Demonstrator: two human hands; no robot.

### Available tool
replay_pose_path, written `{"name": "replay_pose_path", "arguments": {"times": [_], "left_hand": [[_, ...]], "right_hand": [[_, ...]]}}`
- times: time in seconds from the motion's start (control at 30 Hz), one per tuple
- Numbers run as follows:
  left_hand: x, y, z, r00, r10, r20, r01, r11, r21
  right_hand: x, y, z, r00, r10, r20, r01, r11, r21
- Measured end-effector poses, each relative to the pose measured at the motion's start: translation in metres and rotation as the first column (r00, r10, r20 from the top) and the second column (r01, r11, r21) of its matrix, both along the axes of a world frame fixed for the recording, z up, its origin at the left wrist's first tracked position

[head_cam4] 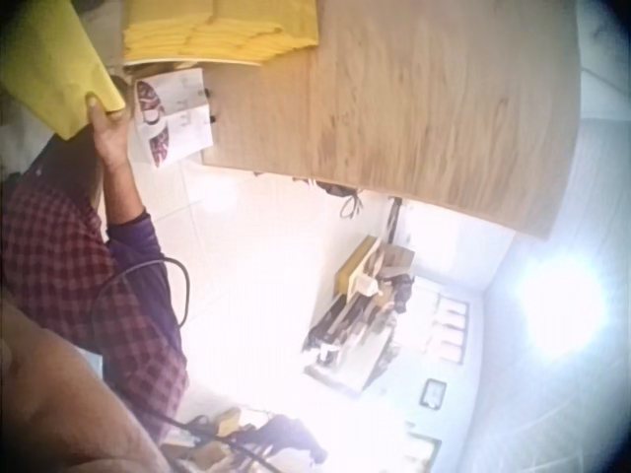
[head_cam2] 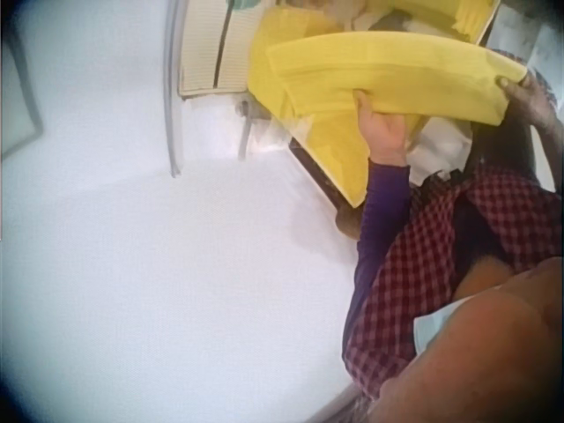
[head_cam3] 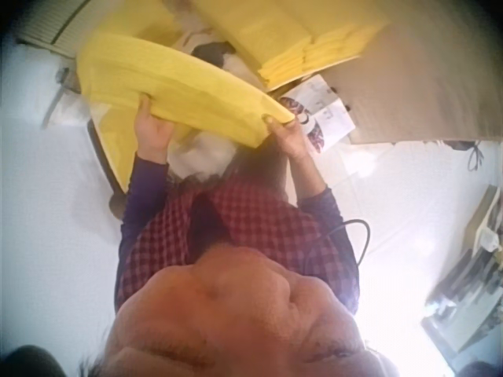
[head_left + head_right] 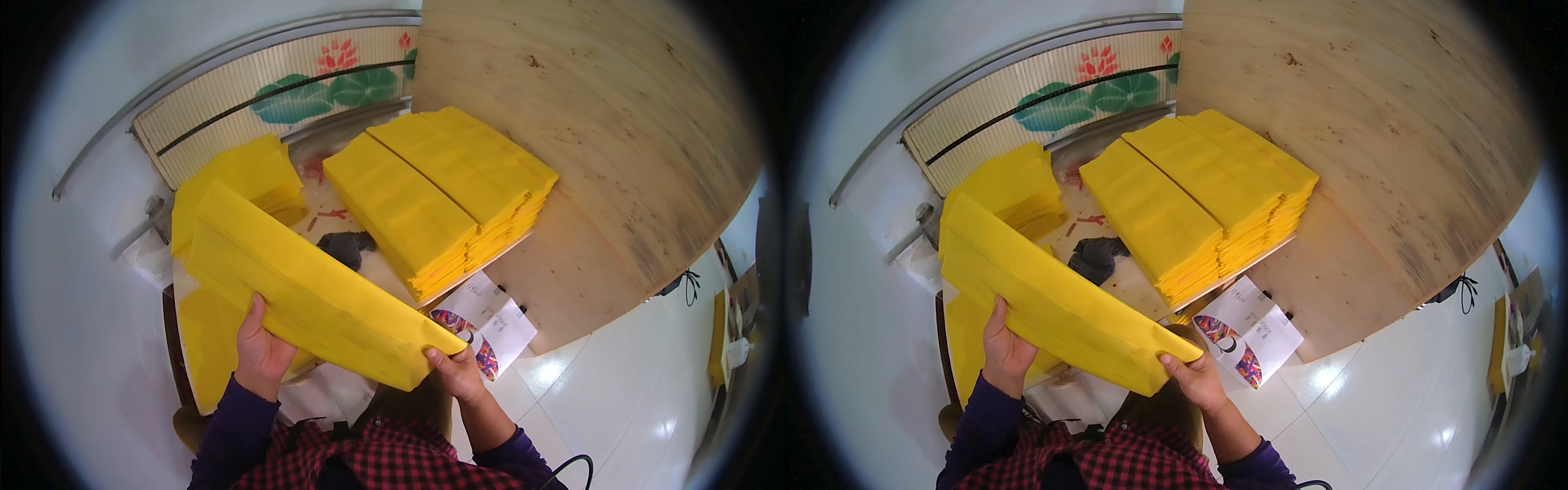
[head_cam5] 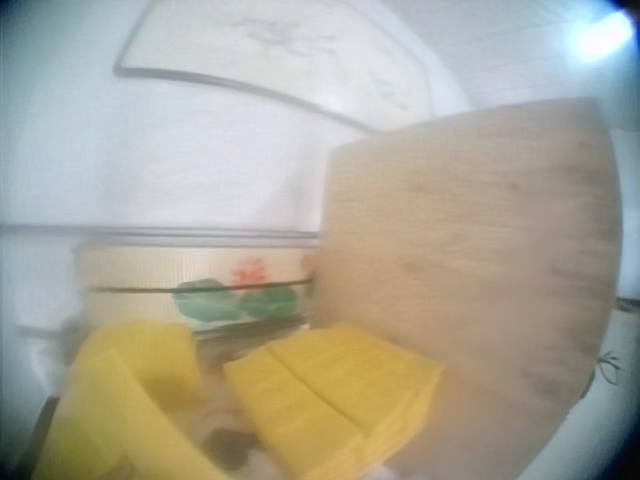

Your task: The person folds a large yellow sheet of material into a smaller rectangle by hand, then places it on a stack of similarly folded sheets. The process is repeated with another sheet.

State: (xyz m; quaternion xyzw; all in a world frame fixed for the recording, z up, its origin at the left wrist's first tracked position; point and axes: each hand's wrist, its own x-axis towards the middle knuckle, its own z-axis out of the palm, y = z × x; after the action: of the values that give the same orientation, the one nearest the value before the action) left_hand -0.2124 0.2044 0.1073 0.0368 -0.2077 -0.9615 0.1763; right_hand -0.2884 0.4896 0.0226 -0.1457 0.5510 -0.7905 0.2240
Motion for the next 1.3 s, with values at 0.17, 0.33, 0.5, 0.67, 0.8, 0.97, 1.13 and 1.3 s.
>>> {"name": "replay_pose_path", "arguments": {"times": [0.17, 0.33, 0.5, 0.67, 0.8, 0.97, 1.13, 1.3], "left_hand": [[-0.022, 0.008, 0.008, 0.997, -0.075, 0.006, 0.075, 0.997, -0.02], [-0.061, 0.032, 0.026, 0.993, -0.115, 0.028, 0.117, 0.989, -0.089], [-0.113, 0.061, 0.052, 0.961, -0.274, -0.025, 0.268, 0.954, -0.137], [-0.176, 0.087, 0.08, 0.939, -0.344, -0.013, 0.337, 0.927, -0.166], [-0.239, 0.11, 0.095, 0.933, -0.36, -0.023, 0.347, 0.914, -0.213], [-0.338, 0.12, 0.115, 0.902, -0.429, -0.041, 0.404, 0.875, -0.267], [-0.426, 0.127, 0.121, 0.942, -0.335, 0.038, 0.325, 0.872, -0.366], [-0.484, 0.118, 0.109, 0.927, -0.353, 0.129, 0.373, 0.829, -0.417]], "right_hand": [[-0.014, 0.013, 0.002, 0.997, -0.038, -0.065, 0.035, 0.999, -0.035], [-0.025, 0.018, 0.009, 0.963, -0.268, 0.006, 0.257, 0.918, -0.302], [-0.049, 0.039, 0.024, 0.858, -0.514, -0.027, 0.478, 0.815, -0.326], [-0.098, 0.068, 0.054, 0.734, -0.678, 0.028, 0.64, 0.677, -0.364], [-0.148, 0.087, 0.084, 0.683, -0.73, -0.022, 0.692, 0.657, -0.299], [-0.223, 0.103, 0.114, 0.665, -0.747, 0.012, 0.725, 0.641, -0.251], [-0.296, 0.107, 0.13, 0.655, -0.755, 0.035, 0.746, 0.638, -0.188], [-0.342, 0.112, 0.134, 0.694, -0.717, -0.06, 0.71, 0.696, -0.101]]}}
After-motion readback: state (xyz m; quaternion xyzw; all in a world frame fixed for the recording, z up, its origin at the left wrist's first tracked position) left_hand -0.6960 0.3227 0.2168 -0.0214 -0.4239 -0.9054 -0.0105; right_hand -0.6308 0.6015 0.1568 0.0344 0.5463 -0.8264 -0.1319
